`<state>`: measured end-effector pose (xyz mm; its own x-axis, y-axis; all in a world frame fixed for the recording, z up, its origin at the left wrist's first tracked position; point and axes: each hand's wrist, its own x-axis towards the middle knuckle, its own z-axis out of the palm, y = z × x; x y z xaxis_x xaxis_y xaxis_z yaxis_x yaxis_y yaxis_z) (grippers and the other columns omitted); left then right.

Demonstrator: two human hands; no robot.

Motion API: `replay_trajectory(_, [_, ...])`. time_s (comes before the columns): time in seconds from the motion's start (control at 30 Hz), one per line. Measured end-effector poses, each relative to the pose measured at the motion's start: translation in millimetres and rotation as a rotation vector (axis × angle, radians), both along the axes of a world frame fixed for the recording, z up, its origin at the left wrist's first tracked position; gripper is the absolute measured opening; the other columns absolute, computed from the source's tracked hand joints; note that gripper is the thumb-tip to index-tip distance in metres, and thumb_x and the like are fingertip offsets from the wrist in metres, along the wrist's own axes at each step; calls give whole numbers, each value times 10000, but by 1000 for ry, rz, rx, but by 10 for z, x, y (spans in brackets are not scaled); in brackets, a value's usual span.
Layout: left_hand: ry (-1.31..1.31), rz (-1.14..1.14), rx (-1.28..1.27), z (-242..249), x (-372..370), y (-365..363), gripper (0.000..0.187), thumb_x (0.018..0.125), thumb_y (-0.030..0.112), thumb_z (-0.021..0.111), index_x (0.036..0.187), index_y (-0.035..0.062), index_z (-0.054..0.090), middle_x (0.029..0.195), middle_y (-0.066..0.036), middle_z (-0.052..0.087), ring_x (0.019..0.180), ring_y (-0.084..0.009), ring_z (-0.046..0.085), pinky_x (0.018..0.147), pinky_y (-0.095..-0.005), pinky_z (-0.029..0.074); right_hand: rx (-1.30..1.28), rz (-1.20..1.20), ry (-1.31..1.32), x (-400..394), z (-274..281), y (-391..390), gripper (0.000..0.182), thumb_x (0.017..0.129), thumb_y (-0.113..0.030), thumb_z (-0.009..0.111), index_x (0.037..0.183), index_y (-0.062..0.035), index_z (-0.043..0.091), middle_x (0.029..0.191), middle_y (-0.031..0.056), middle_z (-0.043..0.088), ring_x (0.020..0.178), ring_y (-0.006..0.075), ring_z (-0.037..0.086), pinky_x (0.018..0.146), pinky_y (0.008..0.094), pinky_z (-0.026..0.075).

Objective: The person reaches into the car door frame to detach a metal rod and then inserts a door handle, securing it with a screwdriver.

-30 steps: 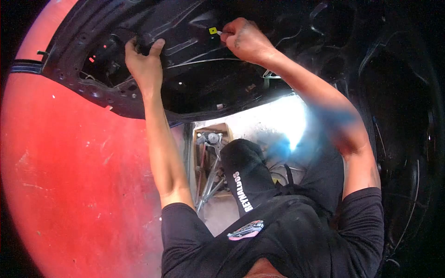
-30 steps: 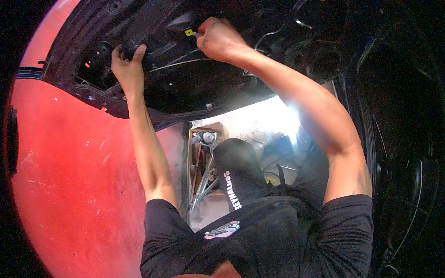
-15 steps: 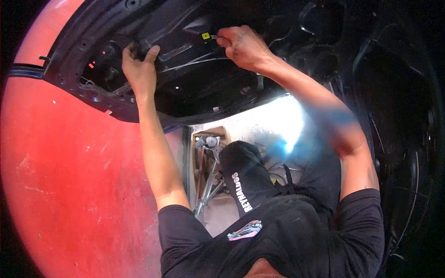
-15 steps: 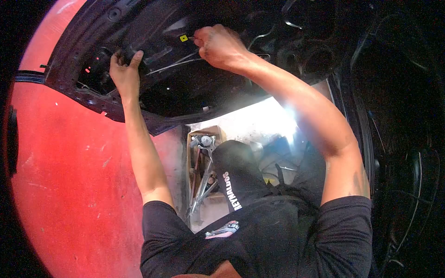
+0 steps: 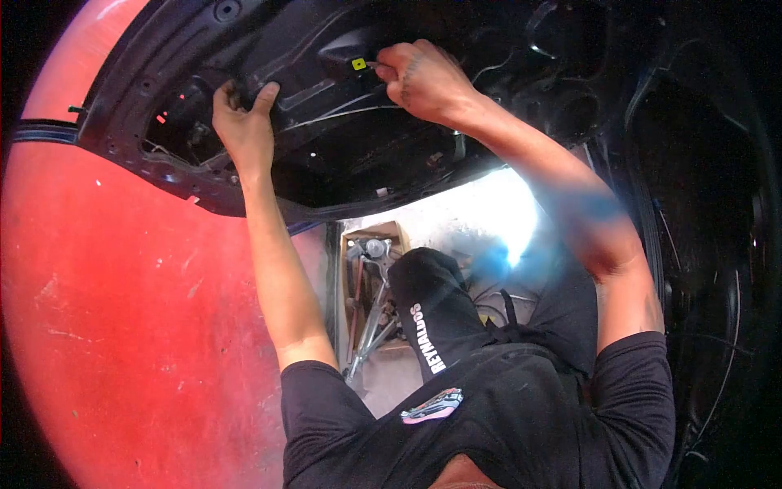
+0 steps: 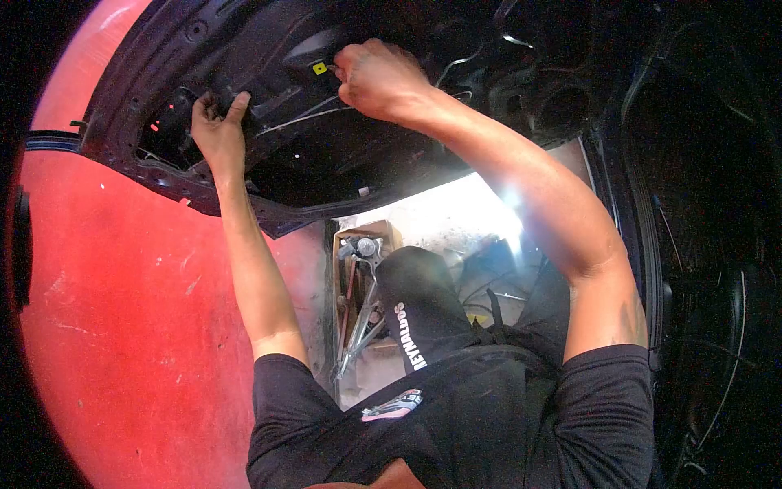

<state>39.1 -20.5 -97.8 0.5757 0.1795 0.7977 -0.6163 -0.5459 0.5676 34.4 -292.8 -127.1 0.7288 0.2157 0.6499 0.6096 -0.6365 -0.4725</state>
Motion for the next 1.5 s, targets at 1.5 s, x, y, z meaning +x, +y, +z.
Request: replay_trajectory(1.5, [-58, 328, 491, -324, 530, 301, 467, 863, 253, 848, 1103, -88, 637, 1039, -189, 690, 924, -255, 607, 847, -405, 499, -505, -38, 1063, -815, -5476, -675, 186, 824, -180, 684, 942, -69, 776, 986, 205, 748, 958, 373, 734, 843, 464, 583])
